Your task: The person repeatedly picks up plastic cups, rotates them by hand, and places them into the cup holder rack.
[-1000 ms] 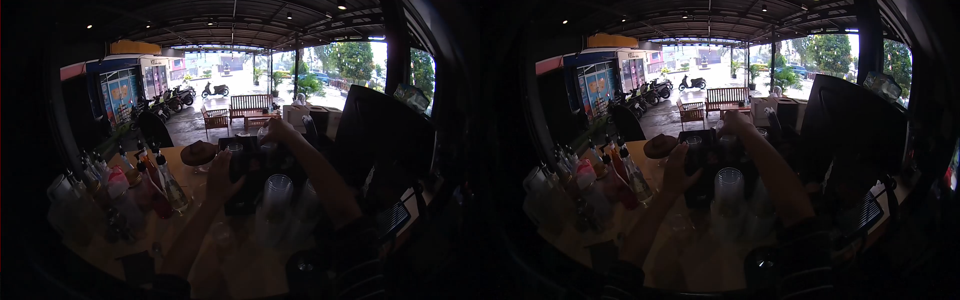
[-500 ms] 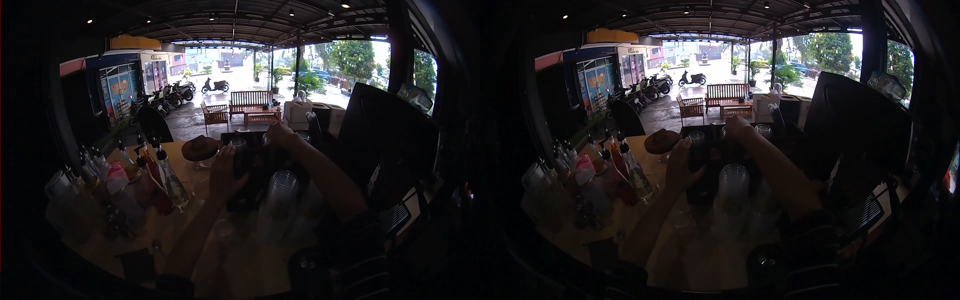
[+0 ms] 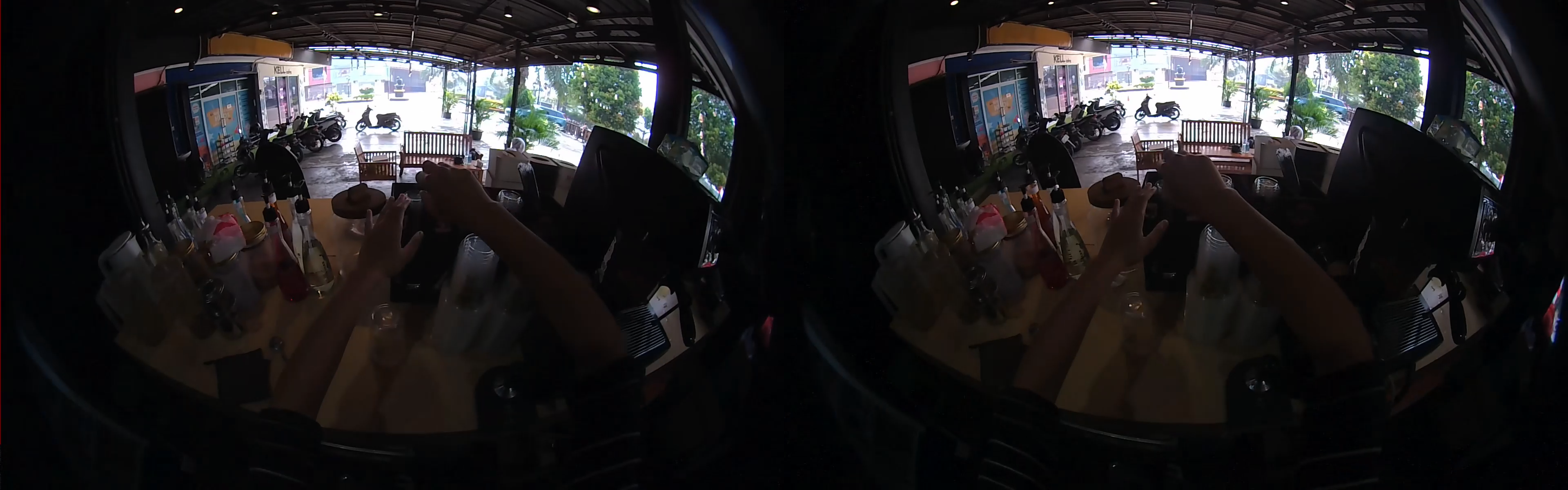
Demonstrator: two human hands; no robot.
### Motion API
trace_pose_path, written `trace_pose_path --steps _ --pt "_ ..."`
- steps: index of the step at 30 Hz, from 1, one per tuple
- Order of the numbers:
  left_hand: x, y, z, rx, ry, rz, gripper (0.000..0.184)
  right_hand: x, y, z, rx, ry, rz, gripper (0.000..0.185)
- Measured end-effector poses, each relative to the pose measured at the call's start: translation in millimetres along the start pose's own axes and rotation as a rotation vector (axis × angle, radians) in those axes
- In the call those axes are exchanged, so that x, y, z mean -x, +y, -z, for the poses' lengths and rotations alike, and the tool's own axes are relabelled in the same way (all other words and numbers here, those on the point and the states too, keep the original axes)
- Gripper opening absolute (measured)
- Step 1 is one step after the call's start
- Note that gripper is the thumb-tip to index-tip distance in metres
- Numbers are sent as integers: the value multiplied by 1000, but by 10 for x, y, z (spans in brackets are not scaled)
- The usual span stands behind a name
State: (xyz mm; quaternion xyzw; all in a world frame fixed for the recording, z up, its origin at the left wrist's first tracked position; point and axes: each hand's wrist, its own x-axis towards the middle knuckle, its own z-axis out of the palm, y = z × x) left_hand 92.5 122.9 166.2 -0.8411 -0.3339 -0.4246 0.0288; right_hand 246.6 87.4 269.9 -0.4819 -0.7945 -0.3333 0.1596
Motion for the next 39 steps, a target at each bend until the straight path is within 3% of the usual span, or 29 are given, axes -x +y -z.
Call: trace_pose_path --steps 1,3,8,10,12,13,15,19,23,25,26,28,30,34,35,37,39 --pt "122 76 83 79 48 -9 63 61 -198 109 -20 -16 3 19" --pt "438 179 202 157 73 3 58 295 -586 281 -376 260 55 12" --pt "1265 288 432 541 80 197 40 1070 -1310 42 -764 229 -150 15" --pt "1536 202 326 501 115 196 43 1352 -1520 -286 -1062 298 -383 18" --pt "1728 207 257 630 125 404 49 1617 -1758 -636 -1361 252 -643 24" --pt "1802 147 170 656 102 382 63 1741 -1853 -834 -1363 252 -638 24" --pt "1846 109 32 686 58 374 71 1945 -2009 -1148 -1188 240 -701 29" --pt "1745 -27 -147 805 -105 308 89 2044 -2140 -1199 -1203 298 -747 31" --pt "1674 26 60 744 -171 404 80 2128 -2146 -1117 -1289 425 -802 29" --pt "1702 -6 108 875 121 465 66 2149 -2100 -1090 -1355 525 -840 26" --pt "1720 -1 103 872 120 466 66 2162 -2070 -1080 -1461 482 -824 23" --pt "1812 32 138 951 264 732 54 2148 -2085 -973 -1580 426 -805 23" --pt "1910 115 167 920 216 789 53 2114 -2135 -881 -1773 296 -580 27" --pt "2037 210 331 852 12 924 55 2186 -2113 -959 -2000 191 -644 34" --pt "2079 243 379 849 15 934 55 2196 -2100 -1001 -2043 217 -687 35" --pt "2155 301 479 1045 -9 689 57 2203 -2112 -1007 -2062 258 -770 35" --pt "2224 299 521 1064 -41 612 59 2207 -2065 -982 -2092 267 -786 33"
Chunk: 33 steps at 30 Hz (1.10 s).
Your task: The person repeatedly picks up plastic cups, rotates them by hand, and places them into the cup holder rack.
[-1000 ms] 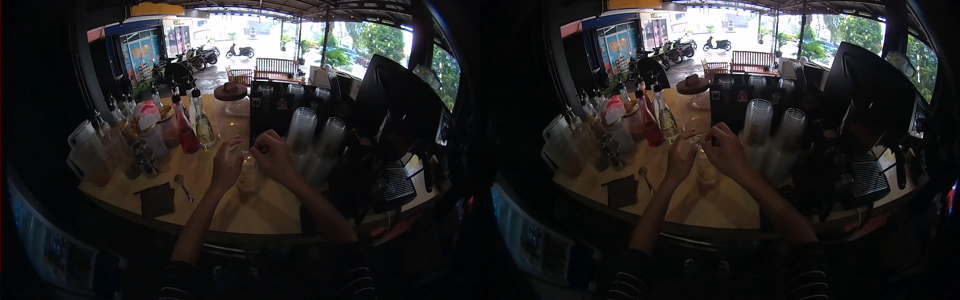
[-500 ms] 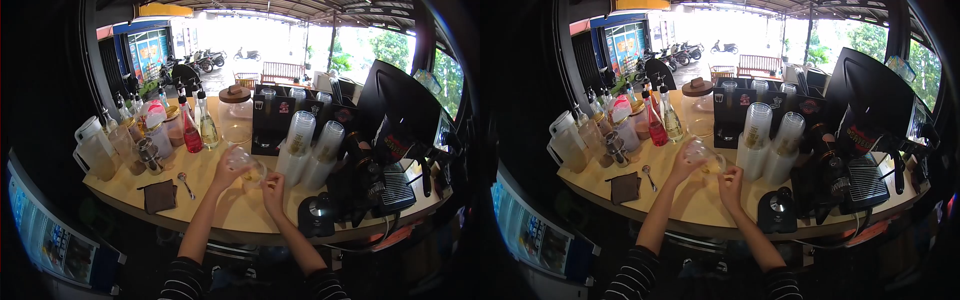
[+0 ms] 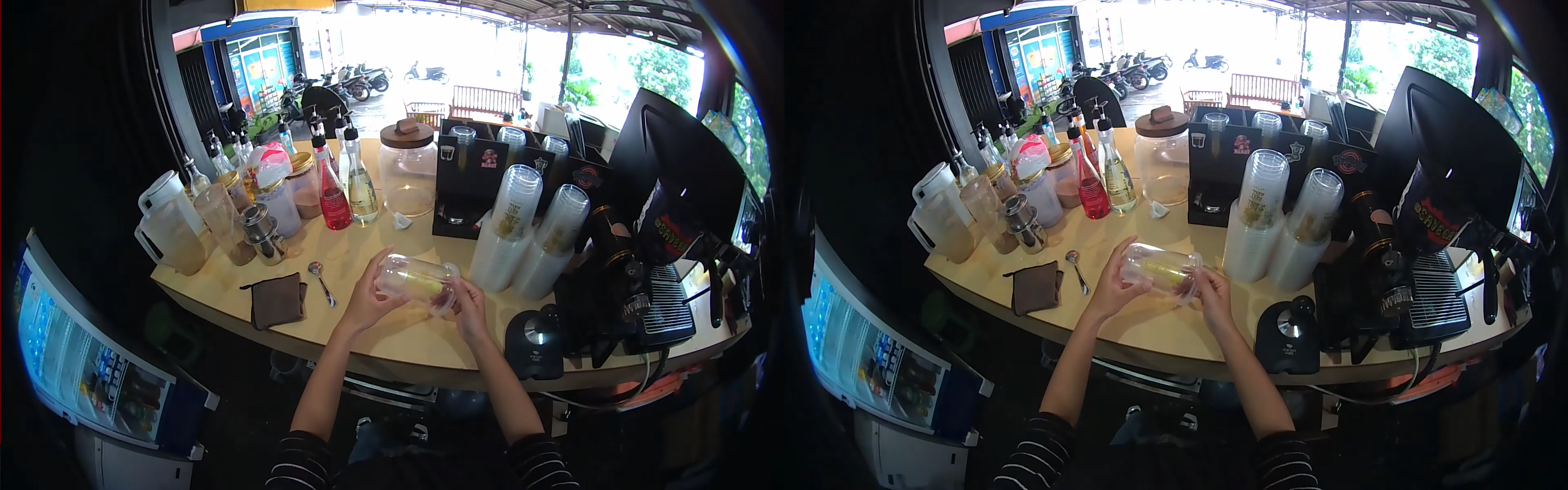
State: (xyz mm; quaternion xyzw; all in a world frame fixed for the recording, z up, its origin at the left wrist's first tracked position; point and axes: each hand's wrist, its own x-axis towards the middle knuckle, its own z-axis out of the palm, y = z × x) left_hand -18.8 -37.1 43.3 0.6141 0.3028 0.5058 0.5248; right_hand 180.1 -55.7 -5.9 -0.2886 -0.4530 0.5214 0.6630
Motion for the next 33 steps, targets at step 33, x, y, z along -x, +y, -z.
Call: trace_pose_path --steps 33 --pt "-94 116 -484 523 118 -235 62 265 -753 -496 104 -206 101 23"
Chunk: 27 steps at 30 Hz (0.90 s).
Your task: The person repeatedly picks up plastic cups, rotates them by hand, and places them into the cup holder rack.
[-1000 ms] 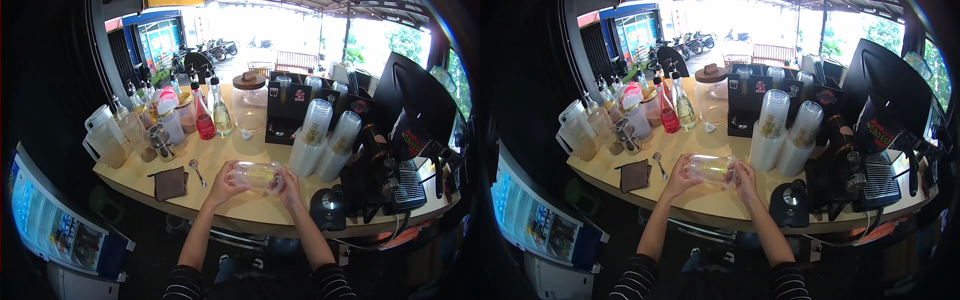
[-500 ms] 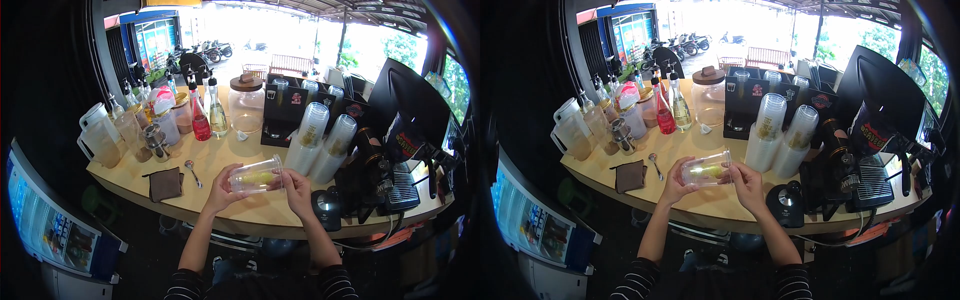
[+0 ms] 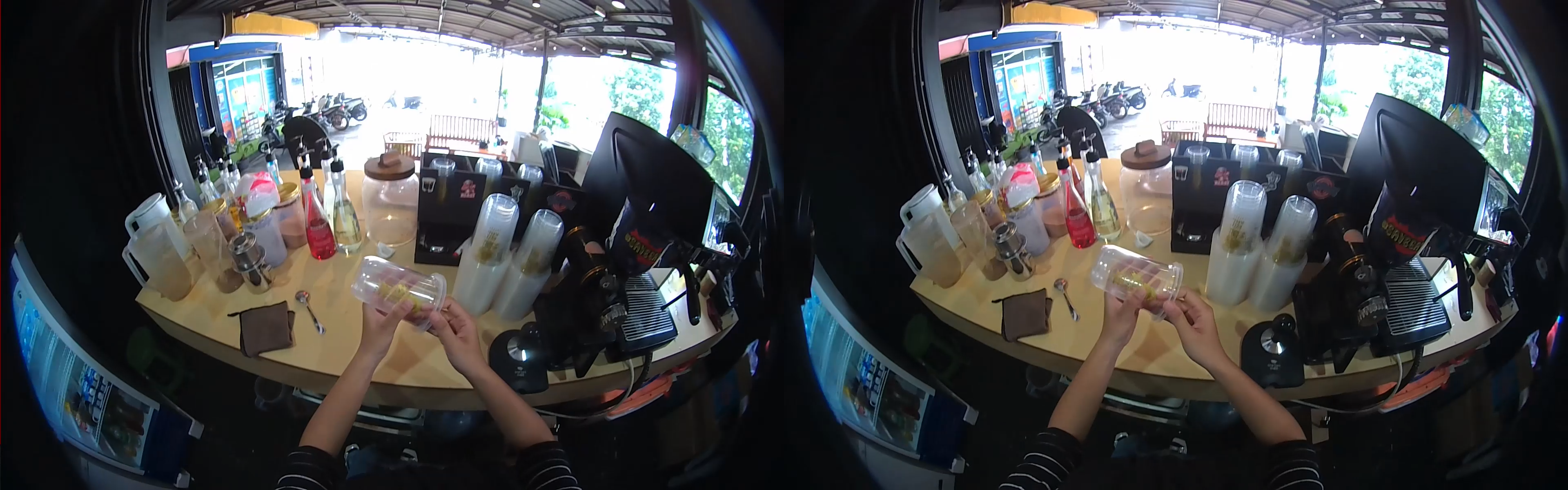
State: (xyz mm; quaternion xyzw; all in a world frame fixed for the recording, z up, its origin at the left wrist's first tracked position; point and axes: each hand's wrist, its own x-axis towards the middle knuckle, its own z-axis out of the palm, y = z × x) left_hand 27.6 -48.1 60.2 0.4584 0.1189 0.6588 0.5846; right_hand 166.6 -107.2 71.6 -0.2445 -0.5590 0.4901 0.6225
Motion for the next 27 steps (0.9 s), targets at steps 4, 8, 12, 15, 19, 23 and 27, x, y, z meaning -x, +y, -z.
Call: trace_pose_path --steps 4,8,12,15,19,23,27 --pt "-159 346 -126 -318 -73 -68 65 -99 -343 94 433 123 34 44" --pt "-378 415 -223 -564 -176 -274 72 -292 -848 -41 1008 -3 429 72" --pt "-544 491 -359 -872 -418 -195 84 -568 -1057 -199 1311 -70 432 75" --pt "-877 547 -372 -942 -352 -514 80 -894 -1163 -83 1292 62 535 72" --pt "-1498 333 -237 -791 -225 -323 69 -1562 -1400 151 1189 264 657 63" --pt "-2011 -80 -143 -988 -278 -478 69 -2220 -1403 471 1242 277 563 65" --pt "-2328 -332 -84 -1174 -434 -602 66 -2860 -1306 721 1328 293 297 70"
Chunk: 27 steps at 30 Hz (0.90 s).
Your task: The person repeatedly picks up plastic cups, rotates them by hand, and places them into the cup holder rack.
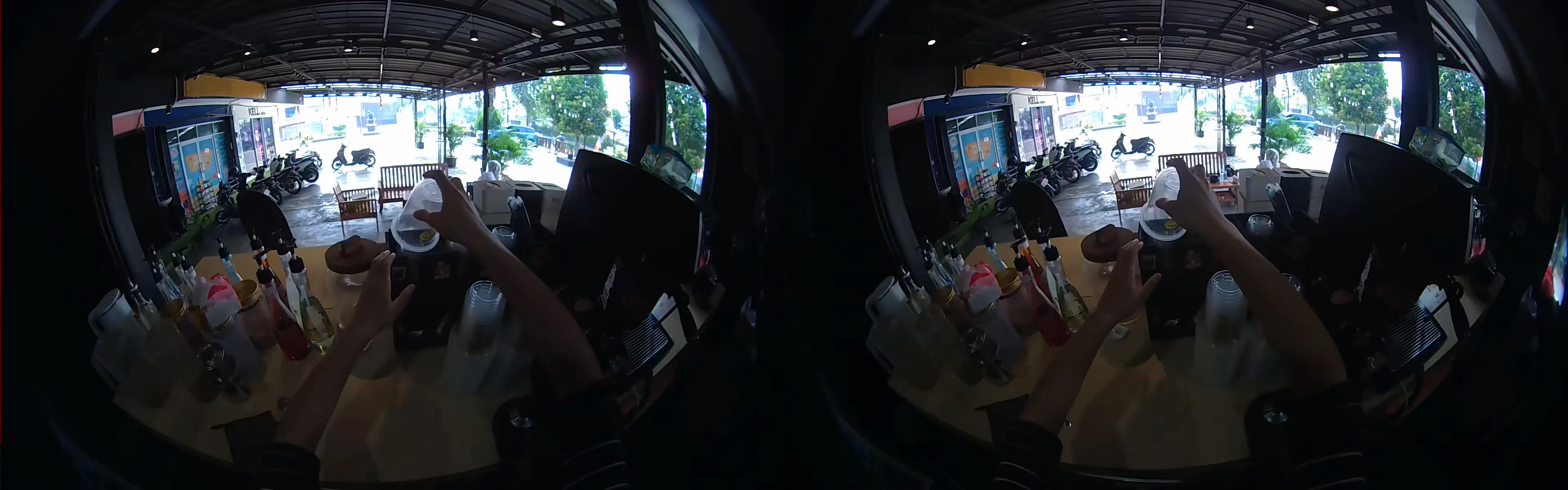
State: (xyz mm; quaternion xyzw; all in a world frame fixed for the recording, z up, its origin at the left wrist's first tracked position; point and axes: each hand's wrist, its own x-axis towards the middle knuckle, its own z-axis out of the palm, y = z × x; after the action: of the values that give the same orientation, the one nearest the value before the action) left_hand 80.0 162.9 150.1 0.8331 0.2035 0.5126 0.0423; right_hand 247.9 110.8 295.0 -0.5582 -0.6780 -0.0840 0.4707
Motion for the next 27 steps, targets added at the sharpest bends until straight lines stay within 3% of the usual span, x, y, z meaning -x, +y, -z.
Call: trace_pose_path --steps 7,8,11,13,15,24,27 --pt "-16 -31 53 -198 -134 27 64 -506 254 -430 232 -270 -40 67" --pt "-21 -35 58 -204 -133 22 65 -549 278 -505 252 -251 -80 62" --pt "-29 -19 81 -194 -124 4 65 -587 46 -458 240 -535 -356 44" --pt "-31 -37 71 -184 -84 -28 65 -630 177 -595 286 -540 -339 42" --pt "-18 -37 64 -181 -100 -23 65 -663 239 -704 303 -652 -398 73" --pt "6 -20 52 -222 -100 16 68 -571 369 -846 334 -840 -474 72" --pt "14 -36 32 -215 -88 -8 69 -567 333 -880 572 -1007 -390 71"
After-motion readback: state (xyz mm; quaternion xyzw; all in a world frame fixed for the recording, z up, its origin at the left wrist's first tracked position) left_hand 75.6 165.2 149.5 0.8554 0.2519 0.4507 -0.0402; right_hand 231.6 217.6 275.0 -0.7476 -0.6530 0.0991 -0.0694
